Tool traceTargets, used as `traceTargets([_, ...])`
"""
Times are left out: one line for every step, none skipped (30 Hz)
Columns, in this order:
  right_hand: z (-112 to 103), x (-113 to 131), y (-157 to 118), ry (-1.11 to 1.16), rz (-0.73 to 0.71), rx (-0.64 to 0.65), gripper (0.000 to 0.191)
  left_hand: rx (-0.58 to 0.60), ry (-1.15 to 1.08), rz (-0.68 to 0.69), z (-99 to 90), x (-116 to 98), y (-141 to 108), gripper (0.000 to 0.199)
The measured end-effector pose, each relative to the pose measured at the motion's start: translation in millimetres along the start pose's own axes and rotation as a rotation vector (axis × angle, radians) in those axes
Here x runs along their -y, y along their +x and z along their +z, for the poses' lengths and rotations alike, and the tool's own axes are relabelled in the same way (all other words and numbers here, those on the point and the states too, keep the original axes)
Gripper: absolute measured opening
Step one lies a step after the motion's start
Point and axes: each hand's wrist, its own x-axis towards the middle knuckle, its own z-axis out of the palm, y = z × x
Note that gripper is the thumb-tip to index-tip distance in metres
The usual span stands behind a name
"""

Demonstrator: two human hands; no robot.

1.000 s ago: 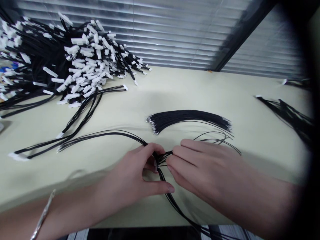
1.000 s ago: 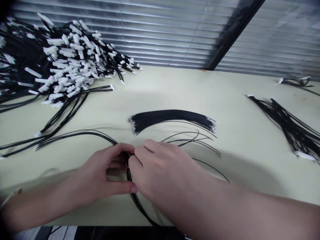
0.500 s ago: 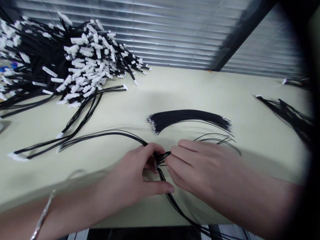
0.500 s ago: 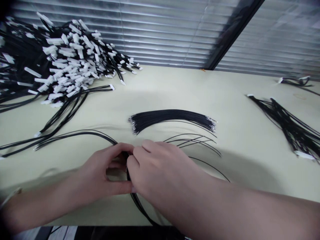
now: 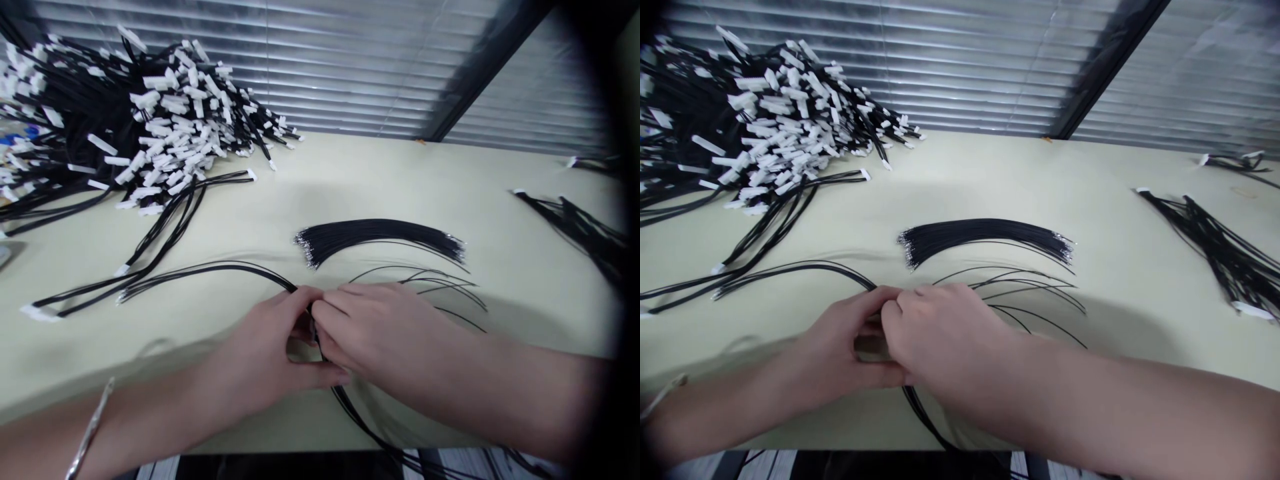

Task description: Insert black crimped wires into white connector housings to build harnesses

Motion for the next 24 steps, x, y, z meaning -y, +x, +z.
traceTargets([-2.4, -1.6, 0.7, 0.048, -0.001, 0.025, 0.023, -0.001, 0.002, -0.007, -0.1, 0.1, 0.0, 0.047])
traceTargets([-5.8, -4.7, 1.2, 0.113, -0.007, 0.052, 0.019, 0.001, 0.007, -0.014, -0.3, 0.3, 0.1, 0.047])
traceTargets([-9.4, -9.6, 1.6, 0.186, -0.001, 0.057, 0.014, -0.001, 0.022, -0.018, -0.4, 0.5, 0.3, 0.046])
traceTargets([-12.5, -16.4, 2.2, 0.251, 0.021, 0.035, 0.012, -0.005, 0.043, -0.02, -0.7, 0.5, 0.5, 0.047])
traceTargets([-14.4, -24.9, 3.0, 0.312, 0.065, -0.006, 0.016, -0.012, 0.066, -0.023, -1.0, 0.2, 0.8, 0.049])
traceTargets([-14.4, -34.9, 4.4, 0.356, 0.124, -0.062, 0.022, -0.013, 0.086, -0.03, -1.3, -0.4, 1.0, 0.052])
traceTargets([-12.3, -45.6, 6.2, 0.374, 0.18, -0.127, 0.024, -0.011, 0.102, -0.043, -1.7, -1.4, 1.1, 0.055])
traceTargets([-8.0, -56.2, 8.5, 0.363, 0.225, -0.182, 0.023, -0.003, 0.114, -0.058, -2.1, -2.8, 1.2, 0.057])
traceTargets([-2.0, -66.2, 11.2, 0.32, 0.23, -0.221, 0.02, 0.006, 0.12, -0.076, -2.4, -4.4, 1.1, 0.059])
traceTargets([5.0, -74.6, 14.0, 0.277, 0.199, -0.24, 0.017, 0.017, 0.122, -0.093, -2.6, -6.0, 1.0, 0.059])
traceTargets([12.1, -81.2, 16.9, 0.254, 0.169, -0.244, 0.015, 0.023, 0.121, -0.108, -2.8, -7.4, 0.7, 0.059])
traceTargets([18.7, -85.8, 19.5, 0.238, 0.143, -0.244, 0.015, 0.026, 0.116, -0.118, -2.9, -8.6, 0.5, 0.059])
traceTargets([24.1, -88.5, 21.7, 0.235, 0.127, -0.241, 0.016, 0.023, 0.111, -0.12, -2.9, -9.4, 0.3, 0.059])
traceTargets([27.9, -89.6, 23.4, 0.237, 0.122, -0.24, 0.016, 0.026, 0.104, -0.123, -2.9, -9.8, 0.2, 0.06])
traceTargets([30.2, -89.7, 24.6, 0.236, 0.121, -0.243, 0.016, 0.026, 0.1, -0.125, -2.9, -9.8, 0.2, 0.06])
traceTargets([31.2, -89.3, 25.2, 0.236, 0.12, -0.246, 0.017, 0.029, 0.101, -0.126, -2.9, -9.6, 0.4, 0.06])
traceTargets([31.2, -88.9, 25.5, 0.237, 0.118, -0.249, 0.018, 0.028, 0.105, -0.125, -3.0, -9.3, 0.7, 0.06])
traceTargets([30.6, -88.7, 25.5, 0.239, 0.119, -0.255, 0.019, 0.026, 0.111, -0.123, -3.1, -9.1, 1.0, 0.06])
traceTargets([29.9, -88.9, 25.3, 0.243, 0.123, -0.262, 0.019, 0.027, 0.116, -0.123, -3.2, -8.9, 1.4, 0.06])
traceTargets([29.3, -89.5, 25.0, 0.247, 0.131, -0.27, 0.019, 0.027, 0.119, -0.121, -3.4, -9.0, 1.6, 0.06])
traceTargets([28.9, -90.4, 24.7, 0.252, 0.14, -0.277, 0.019, 0.027, 0.122, -0.118, -3.5, -9.2, 1.7, 0.06])
traceTargets([28.8, -91.5, 24.4, 0.256, 0.148, -0.28, 0.018, 0.028, 0.123, -0.116, -3.6, -9.6, 1.6, 0.06])
traceTargets([28.9, -92.5, 24.0, 0.26, 0.15, -0.276, 0.018, 0.028, 0.123, -0.117, -3.7, -10.0, 1.4, 0.06])
traceTargets([29.1, -93.2, 23.6, 0.263, 0.148, -0.267, 0.017, 0.028, 0.124, -0.117, -3.7, -10.4, 1.1, 0.06])
